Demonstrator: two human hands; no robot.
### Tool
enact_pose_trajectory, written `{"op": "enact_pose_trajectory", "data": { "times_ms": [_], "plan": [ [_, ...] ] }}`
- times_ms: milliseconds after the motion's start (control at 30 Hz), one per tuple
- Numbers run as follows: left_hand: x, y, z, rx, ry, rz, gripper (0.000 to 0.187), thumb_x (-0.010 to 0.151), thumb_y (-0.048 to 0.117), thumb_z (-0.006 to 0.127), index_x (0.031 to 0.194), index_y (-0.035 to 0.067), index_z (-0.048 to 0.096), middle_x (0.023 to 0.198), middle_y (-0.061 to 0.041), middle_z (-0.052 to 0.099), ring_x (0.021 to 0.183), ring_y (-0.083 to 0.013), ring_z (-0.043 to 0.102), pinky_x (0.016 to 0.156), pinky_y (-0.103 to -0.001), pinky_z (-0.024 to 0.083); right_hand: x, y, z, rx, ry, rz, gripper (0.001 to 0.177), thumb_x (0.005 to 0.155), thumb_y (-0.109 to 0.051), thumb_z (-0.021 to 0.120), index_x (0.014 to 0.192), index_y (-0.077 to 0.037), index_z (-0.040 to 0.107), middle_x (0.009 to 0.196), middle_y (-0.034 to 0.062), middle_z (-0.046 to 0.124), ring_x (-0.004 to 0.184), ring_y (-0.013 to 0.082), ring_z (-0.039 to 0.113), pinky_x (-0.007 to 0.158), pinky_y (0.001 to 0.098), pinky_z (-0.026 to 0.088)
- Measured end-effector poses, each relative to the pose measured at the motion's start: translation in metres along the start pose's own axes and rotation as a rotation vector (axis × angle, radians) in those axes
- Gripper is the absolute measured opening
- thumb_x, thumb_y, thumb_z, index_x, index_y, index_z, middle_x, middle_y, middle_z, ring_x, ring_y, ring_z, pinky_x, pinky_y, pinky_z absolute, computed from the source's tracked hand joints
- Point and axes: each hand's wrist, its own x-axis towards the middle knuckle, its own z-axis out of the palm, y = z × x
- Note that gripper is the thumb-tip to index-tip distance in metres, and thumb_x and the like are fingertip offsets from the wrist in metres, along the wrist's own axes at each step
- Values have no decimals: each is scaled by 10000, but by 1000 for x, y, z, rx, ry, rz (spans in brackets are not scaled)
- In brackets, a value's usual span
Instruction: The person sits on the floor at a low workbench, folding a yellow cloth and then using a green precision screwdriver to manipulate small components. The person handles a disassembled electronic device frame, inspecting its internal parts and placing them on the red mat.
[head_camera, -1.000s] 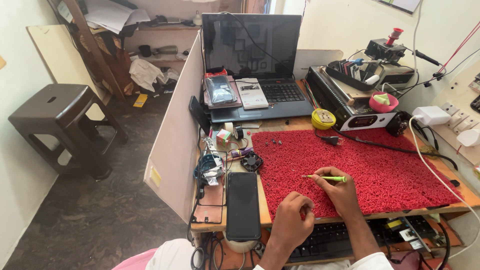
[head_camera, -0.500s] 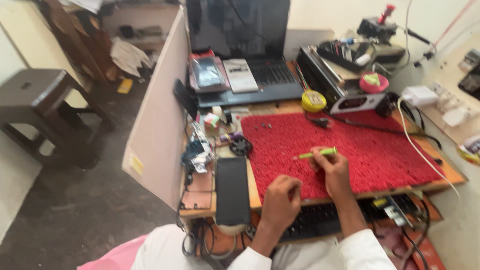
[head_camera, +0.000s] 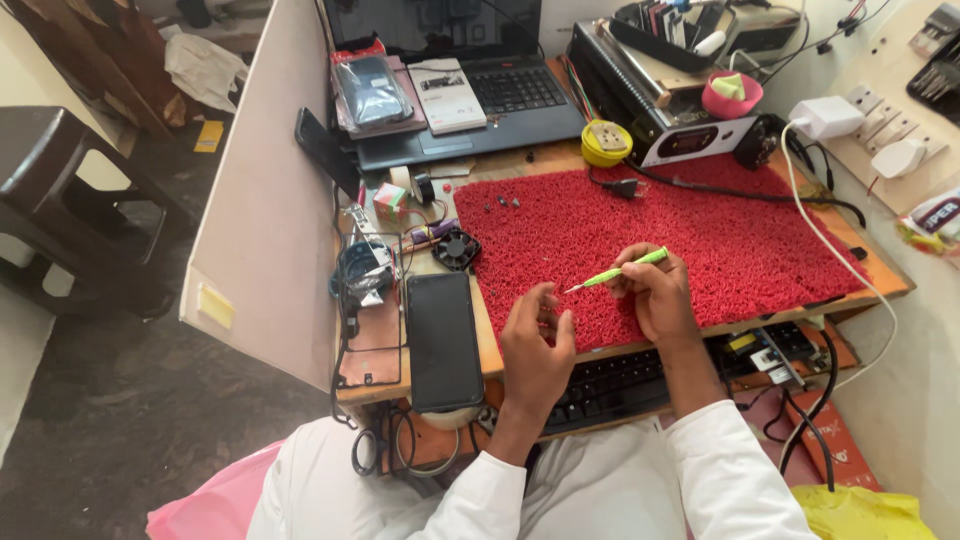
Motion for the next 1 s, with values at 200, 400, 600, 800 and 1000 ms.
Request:
{"op": "enact_pose_trajectory", "data": {
  "times_ms": [200,400,600,800,1000],
  "plan": [
    [-1,-1,-1,5,-38,9,317,887,-22,702,1200,17,663,1032,-84,681,785,-150,708,639,-275,604,0,0,-3,14,-72,25,71,936,-22,637,992,6,671,869,129,732,700,163,710,628,275,607],
    [-1,-1,0,7,-33,14,276,886,-34,701,1156,19,686,939,-81,697,763,-155,715,633,-281,597,0,0,-3,7,-95,62,72,946,-37,644,995,11,666,866,105,712,717,166,710,655,284,595],
    [-1,2,-1,11,-36,28,274,886,-43,688,1152,19,681,914,-85,692,750,-156,711,629,-283,597,-1,-4,-2,-20,-127,96,89,959,-58,656,1023,4,662,854,99,704,733,161,705,673,282,576],
    [-1,2,-2,28,-43,53,278,882,-50,680,1151,20,681,895,-90,683,731,-159,701,620,-287,589,-2,-8,2,-55,-175,97,128,968,-67,696,1064,17,679,885,88,711,781,142,707,711,263,583],
    [-2,0,-1,54,-53,36,282,880,-49,680,1152,24,674,897,-89,673,718,-159,696,612,-288,588,-1,-8,6,-133,-144,128,132,946,-101,745,1024,-7,694,843,57,705,742,119,687,669,244,563]
  ]
}}
